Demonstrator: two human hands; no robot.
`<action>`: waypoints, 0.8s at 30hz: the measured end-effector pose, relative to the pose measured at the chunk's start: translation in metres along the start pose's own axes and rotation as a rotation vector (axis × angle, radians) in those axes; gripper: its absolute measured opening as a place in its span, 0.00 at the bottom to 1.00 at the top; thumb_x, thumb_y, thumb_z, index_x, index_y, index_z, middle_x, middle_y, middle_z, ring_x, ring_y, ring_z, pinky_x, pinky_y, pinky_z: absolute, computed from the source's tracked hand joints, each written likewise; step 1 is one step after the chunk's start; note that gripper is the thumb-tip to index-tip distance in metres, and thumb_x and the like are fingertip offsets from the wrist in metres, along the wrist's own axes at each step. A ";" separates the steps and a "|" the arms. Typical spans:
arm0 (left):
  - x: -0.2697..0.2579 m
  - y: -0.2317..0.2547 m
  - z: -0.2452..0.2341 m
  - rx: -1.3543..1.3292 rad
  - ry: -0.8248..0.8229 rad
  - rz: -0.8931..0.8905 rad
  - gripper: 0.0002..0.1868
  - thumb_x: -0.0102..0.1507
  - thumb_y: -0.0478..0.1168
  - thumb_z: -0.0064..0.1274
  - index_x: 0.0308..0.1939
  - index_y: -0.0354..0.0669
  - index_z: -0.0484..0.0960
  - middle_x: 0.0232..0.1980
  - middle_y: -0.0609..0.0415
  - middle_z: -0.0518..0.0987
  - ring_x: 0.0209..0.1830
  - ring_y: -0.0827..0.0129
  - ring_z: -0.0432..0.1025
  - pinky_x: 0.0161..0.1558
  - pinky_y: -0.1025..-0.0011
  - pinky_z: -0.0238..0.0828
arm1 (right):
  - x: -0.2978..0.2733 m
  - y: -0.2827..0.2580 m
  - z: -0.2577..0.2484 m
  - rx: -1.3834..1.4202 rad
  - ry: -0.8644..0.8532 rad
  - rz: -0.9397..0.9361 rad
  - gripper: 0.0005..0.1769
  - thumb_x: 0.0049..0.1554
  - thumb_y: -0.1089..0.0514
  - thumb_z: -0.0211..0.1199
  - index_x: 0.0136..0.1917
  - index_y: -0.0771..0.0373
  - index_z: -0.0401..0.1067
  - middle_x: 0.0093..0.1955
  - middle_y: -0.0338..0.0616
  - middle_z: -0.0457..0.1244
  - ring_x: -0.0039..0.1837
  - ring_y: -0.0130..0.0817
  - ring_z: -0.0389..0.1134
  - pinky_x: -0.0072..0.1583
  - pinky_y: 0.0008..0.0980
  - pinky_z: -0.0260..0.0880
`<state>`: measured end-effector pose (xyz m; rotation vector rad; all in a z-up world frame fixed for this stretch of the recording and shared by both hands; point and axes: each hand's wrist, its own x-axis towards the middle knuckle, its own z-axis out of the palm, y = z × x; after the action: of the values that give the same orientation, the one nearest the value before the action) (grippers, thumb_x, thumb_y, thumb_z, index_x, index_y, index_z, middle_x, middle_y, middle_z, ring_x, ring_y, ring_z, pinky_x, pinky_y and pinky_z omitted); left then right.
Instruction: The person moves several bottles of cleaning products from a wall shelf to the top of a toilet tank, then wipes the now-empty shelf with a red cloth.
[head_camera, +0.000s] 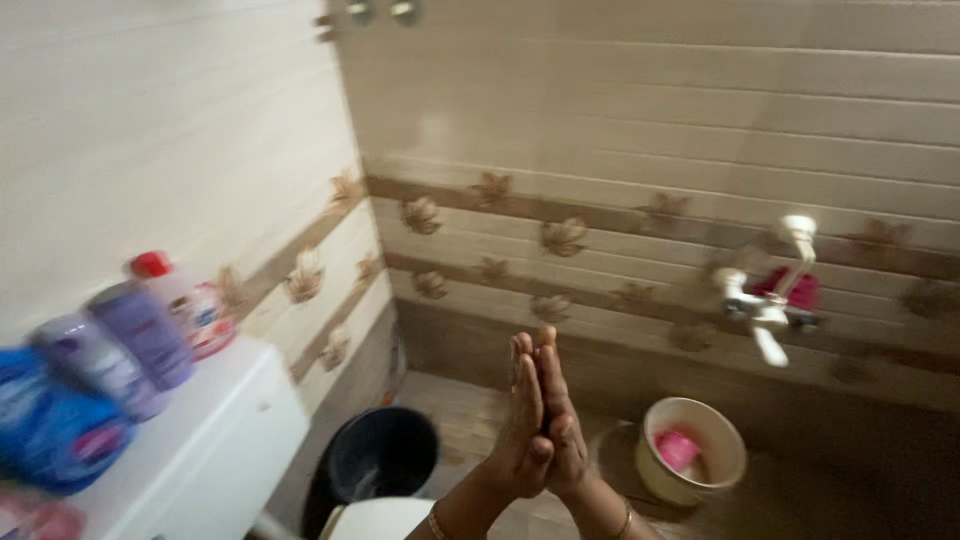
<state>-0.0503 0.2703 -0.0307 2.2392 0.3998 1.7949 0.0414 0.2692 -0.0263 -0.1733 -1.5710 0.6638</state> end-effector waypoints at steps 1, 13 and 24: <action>0.007 0.001 0.018 -0.024 -0.025 0.001 0.42 0.78 0.63 0.15 0.83 0.33 0.31 0.88 0.36 0.30 0.91 0.46 0.24 0.88 0.48 0.18 | -0.003 -0.008 -0.017 0.035 0.025 0.016 0.44 0.71 0.35 0.36 0.86 0.68 0.37 0.91 0.53 0.28 0.91 0.49 0.25 0.86 0.50 0.25; 0.093 -0.028 0.179 0.417 -0.573 0.267 0.42 0.75 0.61 0.25 0.82 0.34 0.39 0.86 0.40 0.38 0.88 0.52 0.30 0.82 0.48 0.20 | -0.017 -0.076 -0.240 -0.972 0.200 -0.226 0.30 0.71 0.47 0.47 0.79 0.68 0.57 0.82 0.54 0.53 0.83 0.48 0.55 0.80 0.45 0.58; 0.125 -0.061 0.310 0.451 -0.348 0.459 0.32 0.69 0.50 0.49 0.75 0.44 0.66 0.79 0.48 0.62 0.82 0.58 0.52 0.76 0.45 0.45 | -0.034 -0.140 -0.339 -1.660 0.304 -0.166 0.16 0.54 0.59 0.71 0.55 0.60 0.76 0.51 0.44 0.68 0.50 0.39 0.70 0.52 0.37 0.70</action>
<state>0.2741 0.3662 -0.0051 3.1058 0.2496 1.5583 0.4075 0.2419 0.0054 -1.2607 -1.4343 -0.9059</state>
